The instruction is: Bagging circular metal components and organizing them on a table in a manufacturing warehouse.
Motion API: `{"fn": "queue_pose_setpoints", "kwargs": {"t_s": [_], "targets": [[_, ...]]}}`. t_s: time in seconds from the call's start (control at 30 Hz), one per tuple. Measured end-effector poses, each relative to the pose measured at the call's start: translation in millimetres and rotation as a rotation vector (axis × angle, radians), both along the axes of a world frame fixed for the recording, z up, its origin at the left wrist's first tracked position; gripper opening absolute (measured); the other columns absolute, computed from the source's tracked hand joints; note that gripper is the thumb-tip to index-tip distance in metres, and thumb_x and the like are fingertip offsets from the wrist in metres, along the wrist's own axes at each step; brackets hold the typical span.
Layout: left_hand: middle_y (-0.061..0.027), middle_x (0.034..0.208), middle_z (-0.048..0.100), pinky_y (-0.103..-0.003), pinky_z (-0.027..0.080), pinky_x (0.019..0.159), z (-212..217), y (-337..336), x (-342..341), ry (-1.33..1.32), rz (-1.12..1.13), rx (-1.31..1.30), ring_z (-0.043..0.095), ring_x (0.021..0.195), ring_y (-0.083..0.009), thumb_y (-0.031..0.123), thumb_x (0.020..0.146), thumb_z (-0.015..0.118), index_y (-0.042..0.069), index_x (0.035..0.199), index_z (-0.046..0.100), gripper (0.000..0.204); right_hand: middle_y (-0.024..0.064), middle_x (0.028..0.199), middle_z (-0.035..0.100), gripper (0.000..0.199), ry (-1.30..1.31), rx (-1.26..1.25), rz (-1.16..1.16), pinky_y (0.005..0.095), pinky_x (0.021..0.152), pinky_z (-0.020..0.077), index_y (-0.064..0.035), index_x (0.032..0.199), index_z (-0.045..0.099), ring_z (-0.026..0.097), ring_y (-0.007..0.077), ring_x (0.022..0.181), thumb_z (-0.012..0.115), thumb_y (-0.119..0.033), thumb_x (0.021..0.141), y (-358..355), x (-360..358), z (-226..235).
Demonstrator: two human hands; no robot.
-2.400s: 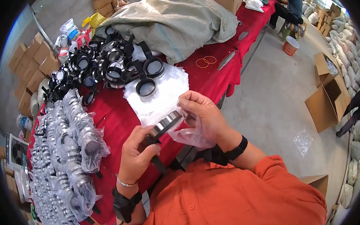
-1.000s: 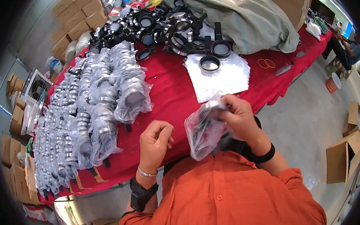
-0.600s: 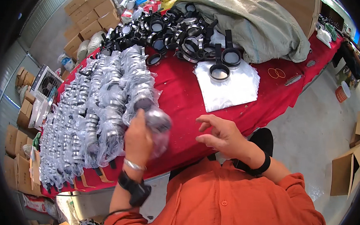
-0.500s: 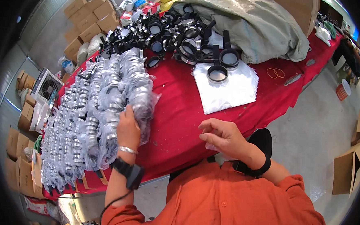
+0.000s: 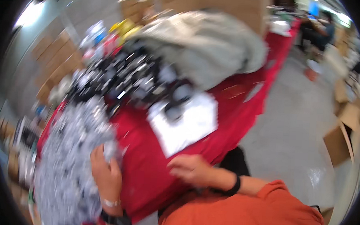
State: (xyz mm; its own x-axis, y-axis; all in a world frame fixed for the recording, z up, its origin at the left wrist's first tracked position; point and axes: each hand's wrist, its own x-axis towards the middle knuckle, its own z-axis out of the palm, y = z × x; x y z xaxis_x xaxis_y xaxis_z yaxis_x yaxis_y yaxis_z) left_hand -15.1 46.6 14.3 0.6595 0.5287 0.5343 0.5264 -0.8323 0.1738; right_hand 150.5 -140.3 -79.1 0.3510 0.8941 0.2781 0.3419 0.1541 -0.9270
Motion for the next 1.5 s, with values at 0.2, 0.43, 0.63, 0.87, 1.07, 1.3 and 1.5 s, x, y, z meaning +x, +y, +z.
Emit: {"fn": "queue_pose_setpoints", "kwargs": {"t_s": [0.2, 0.43, 0.63, 0.87, 1.07, 1.3, 1.5], "targets": [[-0.0278, 0.140, 0.027, -0.041, 0.032, 0.104, -68.7, 113.5, 119.1, -0.174, 0.002, -0.133, 0.031, 0.128, -0.0409, 0.006, 0.081, 0.050, -0.012, 0.124, 0.041, 0.047, 0.0046, 0.080, 0.060, 0.017, 0.485, -0.058, 0.267, 0.0273, 0.060, 0.0480, -0.0021, 0.098, 0.057, 0.058, 0.0120, 0.070, 0.057, -0.017, 0.089, -5.7, -4.0, 9.7], [-0.0299, 0.120, 0.042, -0.044, 0.039, 0.093, -169.9, 268.8, 187.1, -0.176, 0.314, 0.193, 0.044, 0.112, -0.0417, 0.007, 0.078, 0.054, -0.009, 0.110, 0.049, 0.036, 0.0022, 0.072, 0.056, 0.015, 0.768, -0.094, 0.129, 0.0275, 0.054, 0.0474, -0.0018, 0.097, 0.057, 0.055, 0.0105, 0.059, 0.058, -0.015, 0.089, -51.4, 20.3, 9.1], [-0.0200, 0.092, 0.059, -0.047, 0.048, 0.072, -119.0, 203.9, 163.9, 0.060, 0.453, 0.080, 0.059, 0.085, -0.0369, 0.021, 0.077, 0.053, 0.001, 0.088, 0.060, 0.024, 0.0014, 0.073, 0.057, 0.015, 0.705, -0.069, 0.038, 0.0259, 0.053, 0.0460, -0.0035, 0.098, 0.057, 0.056, 0.0101, 0.060, 0.058, -0.016, 0.089, -53.4, 30.9, -14.7], [-0.0227, 0.086, 0.064, -0.045, 0.050, 0.069, -68.0, 105.5, 144.3, 0.386, 0.215, -0.123, 0.062, 0.079, -0.0377, 0.017, 0.079, 0.057, 0.000, 0.088, 0.062, 0.020, 0.0008, 0.077, 0.057, 0.012, 0.697, -0.063, 0.009, 0.0240, 0.052, 0.0440, -0.0045, 0.095, 0.058, 0.055, 0.0095, 0.060, 0.058, -0.014, 0.089, -48.3, 30.4, -18.3], [-0.0220, 0.087, 0.062, -0.044, 0.048, 0.071, -52.3, 63.0, 108.5, 0.548, 0.126, -0.120, 0.060, 0.079, -0.0369, 0.015, 0.079, 0.060, 0.001, 0.092, 0.061, 0.019, -0.0048, 0.079, 0.051, 0.017, 0.875, -0.009, 0.035, 0.0179, 0.056, 0.0374, -0.0051, 0.100, 0.056, 0.046, 0.0012, 0.070, 0.053, -0.020, 0.093, -52.1, 33.1, -10.0], [-0.0195, 0.081, 0.063, -0.040, 0.047, 0.066, -7.2, -41.6, 83.1, -0.097, -0.478, -0.378, 0.059, 0.072, -0.0350, 0.017, 0.081, 0.058, -0.001, 0.086, 0.063, 0.018, -0.0039, 0.078, 0.050, 0.018, 0.939, 0.261, -0.097, 0.0201, 0.059, 0.0379, -0.0058, 0.098, 0.055, 0.045, 0.0047, 0.068, 0.054, -0.023, 0.093, -46.7, 33.4, 23.7], [-0.0018, 0.072, 0.056, -0.023, 0.041, 0.052, -47.0, -110.6, 98.4, -0.088, -0.790, -1.023, 0.051, 0.061, -0.0091, 0.017, 0.085, 0.063, 0.000, 0.092, 0.059, 0.019, -0.0008, 0.093, 0.053, 0.018, 0.764, 0.407, -0.057, 0.0203, 0.072, 0.0436, -0.0021, 0.108, 0.052, 0.050, 0.0053, 0.083, 0.051, -0.013, 0.094, -31.2, 22.1, 35.2]]}}
